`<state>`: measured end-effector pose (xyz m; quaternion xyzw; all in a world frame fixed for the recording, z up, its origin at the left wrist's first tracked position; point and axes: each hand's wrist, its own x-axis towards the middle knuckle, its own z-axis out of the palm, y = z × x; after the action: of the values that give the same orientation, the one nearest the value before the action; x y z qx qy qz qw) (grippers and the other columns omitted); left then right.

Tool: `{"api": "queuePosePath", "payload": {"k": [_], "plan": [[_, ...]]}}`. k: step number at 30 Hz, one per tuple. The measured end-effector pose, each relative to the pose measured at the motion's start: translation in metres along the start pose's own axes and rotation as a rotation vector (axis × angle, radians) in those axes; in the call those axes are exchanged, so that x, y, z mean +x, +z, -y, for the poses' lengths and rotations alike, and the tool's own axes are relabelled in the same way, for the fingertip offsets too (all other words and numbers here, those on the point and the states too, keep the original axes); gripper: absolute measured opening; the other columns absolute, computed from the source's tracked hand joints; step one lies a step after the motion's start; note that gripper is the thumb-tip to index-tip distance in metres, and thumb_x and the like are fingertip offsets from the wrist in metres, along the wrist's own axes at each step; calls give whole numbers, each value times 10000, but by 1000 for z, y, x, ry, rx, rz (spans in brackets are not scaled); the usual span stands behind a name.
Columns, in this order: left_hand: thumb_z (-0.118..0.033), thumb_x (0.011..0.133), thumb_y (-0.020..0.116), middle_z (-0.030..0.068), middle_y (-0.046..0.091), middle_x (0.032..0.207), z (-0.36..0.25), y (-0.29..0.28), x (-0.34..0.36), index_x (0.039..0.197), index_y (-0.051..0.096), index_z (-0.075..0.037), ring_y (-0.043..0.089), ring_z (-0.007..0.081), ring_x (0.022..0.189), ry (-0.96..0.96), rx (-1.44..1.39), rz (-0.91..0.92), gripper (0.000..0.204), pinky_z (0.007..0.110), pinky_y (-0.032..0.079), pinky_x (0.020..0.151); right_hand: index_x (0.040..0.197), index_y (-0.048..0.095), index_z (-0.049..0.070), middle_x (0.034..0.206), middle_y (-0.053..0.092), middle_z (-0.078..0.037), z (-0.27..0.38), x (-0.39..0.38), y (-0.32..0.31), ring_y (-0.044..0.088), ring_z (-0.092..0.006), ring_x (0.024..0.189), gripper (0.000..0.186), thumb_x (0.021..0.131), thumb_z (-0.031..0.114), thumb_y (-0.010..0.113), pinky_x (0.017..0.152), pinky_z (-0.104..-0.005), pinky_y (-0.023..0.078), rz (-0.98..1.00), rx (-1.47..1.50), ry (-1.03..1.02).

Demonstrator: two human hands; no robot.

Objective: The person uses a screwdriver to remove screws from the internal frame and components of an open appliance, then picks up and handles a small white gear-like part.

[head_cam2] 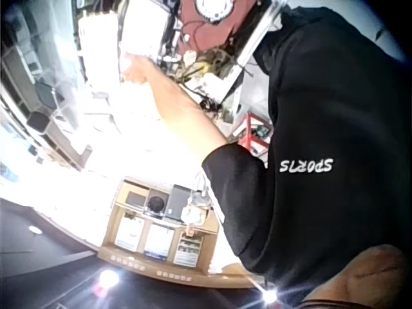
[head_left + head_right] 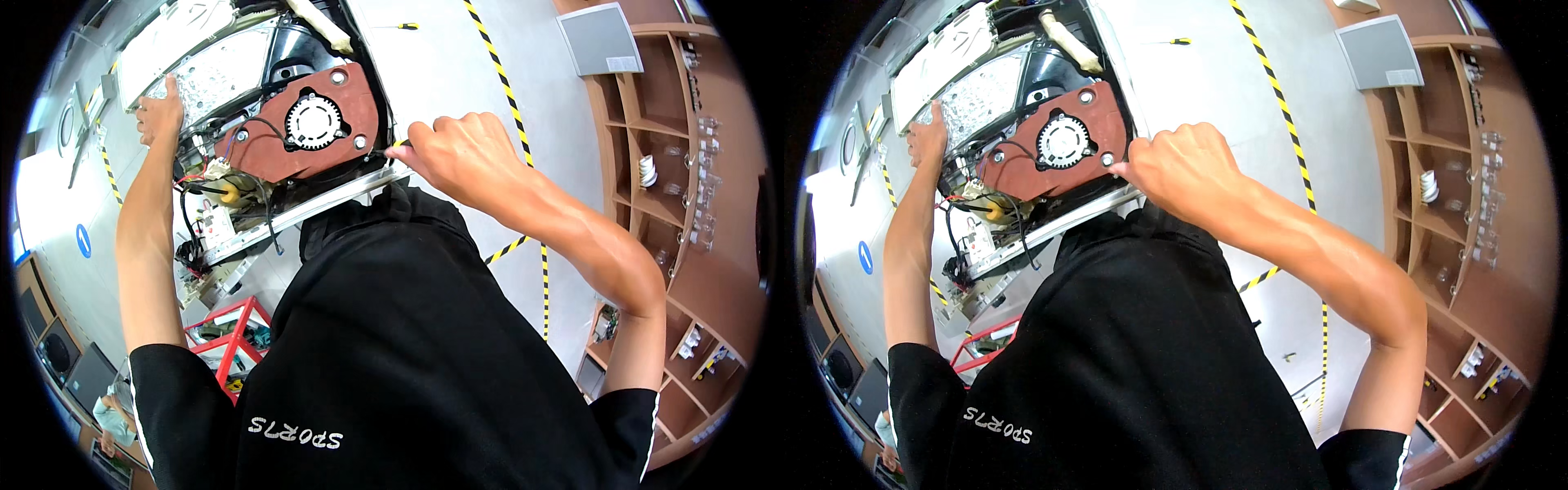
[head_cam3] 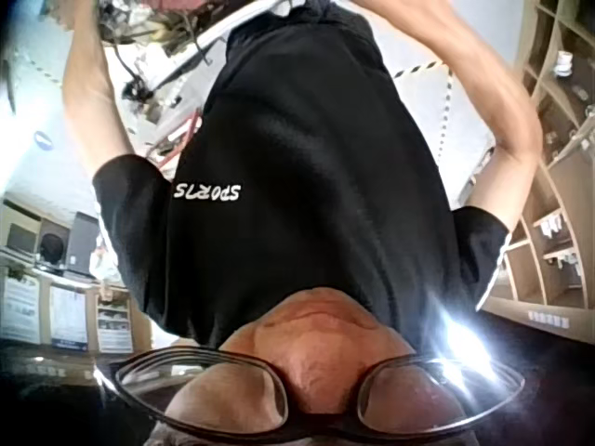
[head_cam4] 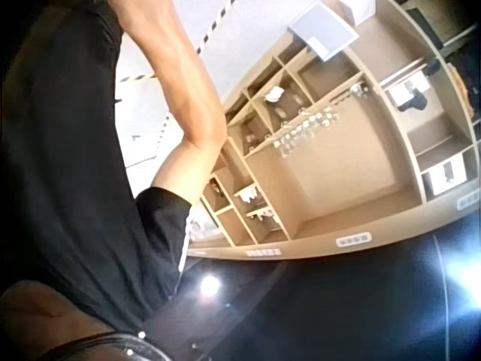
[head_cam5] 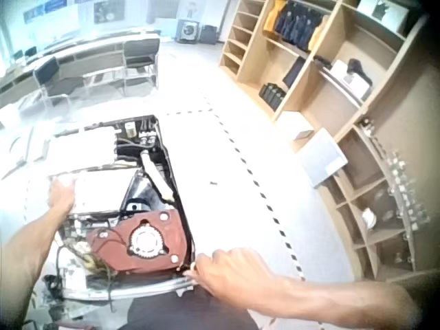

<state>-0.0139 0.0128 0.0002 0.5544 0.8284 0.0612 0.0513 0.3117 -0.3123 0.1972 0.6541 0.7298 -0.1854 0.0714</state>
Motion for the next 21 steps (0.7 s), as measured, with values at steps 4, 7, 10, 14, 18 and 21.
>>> {"api": "queuePosePath", "payload": {"k": [4, 7, 10, 14, 18, 21], "plan": [[-809, 818, 374, 219, 338, 1509, 1, 2, 0, 1492, 298, -41, 354, 392, 1371, 0, 8, -21, 1025, 562, 283, 1080, 906, 591, -3, 876, 553, -201, 0, 0, 2, 630, -355, 609, 210, 886, 196, 657, 535, -414, 499, -257, 122, -138], [-802, 821, 373, 216, 339, 1510, 1, 2, 0, 1491, 303, -41, 355, 393, 1370, -1, -2, -12, 1017, 563, 284, 1079, 905, 585, -3, 877, 551, -200, -5, 0, 2, 630, -344, 607, 192, 887, 177, 648, 529, -404, 499, -325, 121, -292], [-799, 821, 375, 219, 335, 1512, 1, 2, 0, 1490, 307, -41, 353, 396, 1371, 1, -7, -20, 1013, 561, 283, 1080, 921, 596, 4, 953, 553, -208, -9, 1, 0, 629, -339, 616, 130, 857, 104, 649, 538, -417, 504, -170, 30, -220], [-802, 818, 379, 221, 329, 1515, 1, 3, 1, 1490, 303, -35, 348, 394, 1375, -1, -8, -15, 1023, 562, 283, 1080, 984, 583, 13, 1052, 550, -211, -7, 0, -2, 641, -333, 685, 188, 805, 26, 640, 573, -438, 517, -50, -54, -90], [-803, 816, 387, 224, 325, 1516, 2, 2, 0, 1490, 297, -28, 344, 391, 1378, -2, -12, -13, 1031, 563, 284, 1080, 1014, 546, -16, 926, 546, -190, -4, -4, -7, 650, -331, 715, 266, 776, 45, 649, 563, -414, 521, -215, 5, -276], [-803, 815, 390, 225, 325, 1516, 2, 1, -1, 1490, 297, -27, 345, 390, 1378, 1, -8, -14, 1032, 562, 287, 1078, 1017, 537, -13, 923, 545, -189, -4, -2, -10, 645, -346, 707, 283, 767, 45, 657, 586, -429, 526, 49, -35, -153]]}}
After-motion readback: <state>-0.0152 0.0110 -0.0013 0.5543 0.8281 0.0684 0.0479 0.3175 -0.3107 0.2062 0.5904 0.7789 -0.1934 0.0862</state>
